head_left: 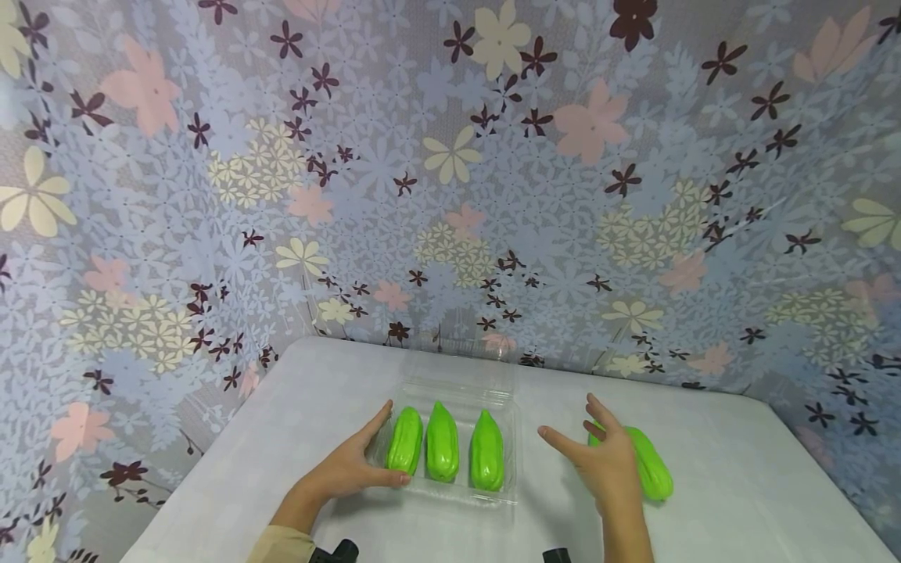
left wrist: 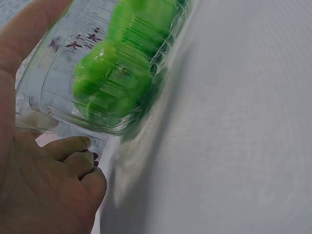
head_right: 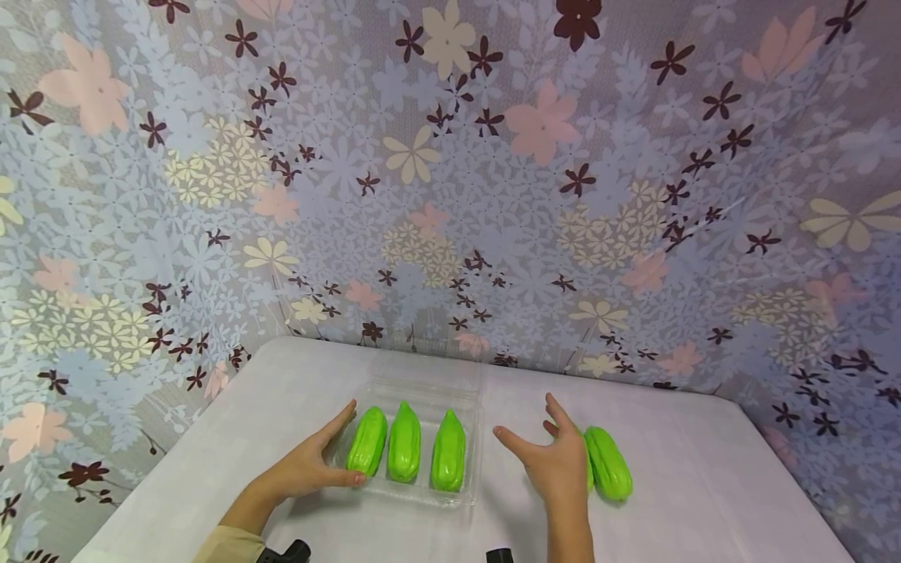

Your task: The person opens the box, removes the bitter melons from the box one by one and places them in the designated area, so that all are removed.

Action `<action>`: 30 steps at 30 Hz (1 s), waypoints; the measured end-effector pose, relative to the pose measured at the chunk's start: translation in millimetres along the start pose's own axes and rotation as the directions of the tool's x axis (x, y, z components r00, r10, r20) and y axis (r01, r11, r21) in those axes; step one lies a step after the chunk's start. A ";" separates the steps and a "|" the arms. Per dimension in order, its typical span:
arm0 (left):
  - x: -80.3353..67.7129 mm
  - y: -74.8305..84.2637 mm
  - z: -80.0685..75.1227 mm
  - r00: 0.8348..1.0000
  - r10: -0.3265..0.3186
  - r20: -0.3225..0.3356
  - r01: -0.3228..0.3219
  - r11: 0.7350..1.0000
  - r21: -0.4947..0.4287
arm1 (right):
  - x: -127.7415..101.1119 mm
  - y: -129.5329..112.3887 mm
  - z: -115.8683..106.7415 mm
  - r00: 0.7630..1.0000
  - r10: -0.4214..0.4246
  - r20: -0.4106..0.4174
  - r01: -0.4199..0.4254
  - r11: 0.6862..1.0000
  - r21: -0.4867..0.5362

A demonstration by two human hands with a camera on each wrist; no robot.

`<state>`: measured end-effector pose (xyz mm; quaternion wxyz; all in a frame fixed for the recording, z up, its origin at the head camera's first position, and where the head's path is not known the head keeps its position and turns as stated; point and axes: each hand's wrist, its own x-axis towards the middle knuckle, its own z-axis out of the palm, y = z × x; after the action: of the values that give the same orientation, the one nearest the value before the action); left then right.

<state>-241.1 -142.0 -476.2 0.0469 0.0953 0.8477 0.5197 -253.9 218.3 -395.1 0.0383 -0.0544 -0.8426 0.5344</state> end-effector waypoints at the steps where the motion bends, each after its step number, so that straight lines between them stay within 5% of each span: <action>1: 0.1 0.0 0.0 1.000 0.000 -0.001 0.000 1.000 0.002 | -0.3 -0.8 1.6 1.000 -0.002 0.003 0.002 1.000 -0.002; 30: 1.8 -5.0 0.2 1.000 0.010 0.008 -0.010 1.000 -0.003 | -4.2 -10.5 30.3 0.996 -0.067 0.060 0.068 0.998 -0.016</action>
<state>-243.3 -143.7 -480.7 0.0479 0.1019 0.8464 0.5206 -254.0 186.2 -398.5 0.0310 -0.0104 -0.8494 0.5268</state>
